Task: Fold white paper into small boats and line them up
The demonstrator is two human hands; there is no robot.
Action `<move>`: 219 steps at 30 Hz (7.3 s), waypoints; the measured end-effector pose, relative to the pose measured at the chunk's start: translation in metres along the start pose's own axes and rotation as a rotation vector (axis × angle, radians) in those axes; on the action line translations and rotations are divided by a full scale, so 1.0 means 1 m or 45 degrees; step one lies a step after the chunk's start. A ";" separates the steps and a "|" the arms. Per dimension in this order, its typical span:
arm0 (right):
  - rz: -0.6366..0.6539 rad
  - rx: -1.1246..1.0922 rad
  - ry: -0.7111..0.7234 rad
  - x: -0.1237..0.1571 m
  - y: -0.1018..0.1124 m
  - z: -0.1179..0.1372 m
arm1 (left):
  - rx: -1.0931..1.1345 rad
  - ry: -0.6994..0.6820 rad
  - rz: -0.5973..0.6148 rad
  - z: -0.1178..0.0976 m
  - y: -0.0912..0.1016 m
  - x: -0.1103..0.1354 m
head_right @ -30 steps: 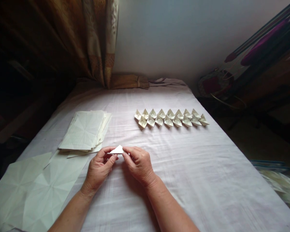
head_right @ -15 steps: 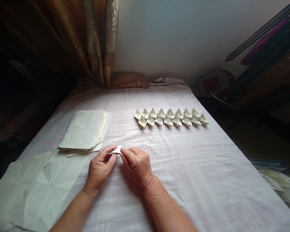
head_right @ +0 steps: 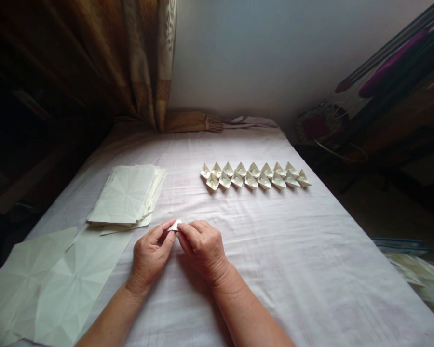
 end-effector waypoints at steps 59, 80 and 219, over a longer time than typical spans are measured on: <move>0.151 -0.588 -0.462 -0.007 -0.005 -0.031 | 0.614 0.483 0.172 0.011 -0.023 0.008; 0.221 -0.605 -0.525 -0.006 -0.011 -0.037 | 0.636 0.443 0.187 0.013 -0.025 0.011; 0.262 0.230 -0.481 -0.011 -0.004 -0.056 | -0.325 -0.491 0.408 -0.044 -0.018 0.006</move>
Point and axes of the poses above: each hand's wrist, its own x-axis away from the middle knuckle, its own y-axis out of the back of the hand, z = x × y, the point moved 8 cm from there along -x, towards the middle knuckle, and after that the axes turned 13 degrees about -y, right-handed, at the moved point
